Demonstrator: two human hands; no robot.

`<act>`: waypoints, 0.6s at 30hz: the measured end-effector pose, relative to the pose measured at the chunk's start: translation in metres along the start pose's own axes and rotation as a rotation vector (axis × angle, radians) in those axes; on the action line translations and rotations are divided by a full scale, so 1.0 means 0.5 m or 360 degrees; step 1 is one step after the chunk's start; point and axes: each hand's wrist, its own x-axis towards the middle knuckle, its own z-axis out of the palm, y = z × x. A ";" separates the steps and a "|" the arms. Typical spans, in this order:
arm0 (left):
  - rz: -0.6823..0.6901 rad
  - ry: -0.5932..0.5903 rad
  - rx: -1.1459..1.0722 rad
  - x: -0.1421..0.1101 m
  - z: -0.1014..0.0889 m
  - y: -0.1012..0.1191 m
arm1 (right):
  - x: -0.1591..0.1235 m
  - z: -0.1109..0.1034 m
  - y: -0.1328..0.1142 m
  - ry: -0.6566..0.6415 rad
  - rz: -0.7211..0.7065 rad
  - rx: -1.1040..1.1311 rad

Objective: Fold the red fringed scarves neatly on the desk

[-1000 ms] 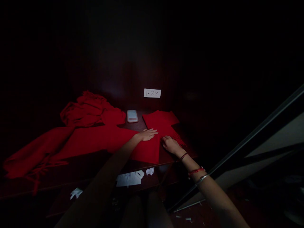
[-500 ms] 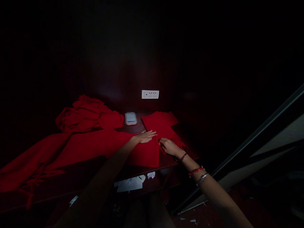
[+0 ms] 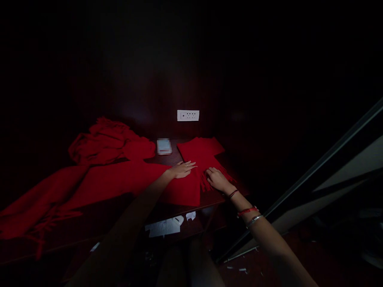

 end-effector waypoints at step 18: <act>-0.0540 0.0151 -0.0185 -0.111 -0.028 -0.042 | 0.109 -0.020 -0.092 -0.0104 0.0803 0.0979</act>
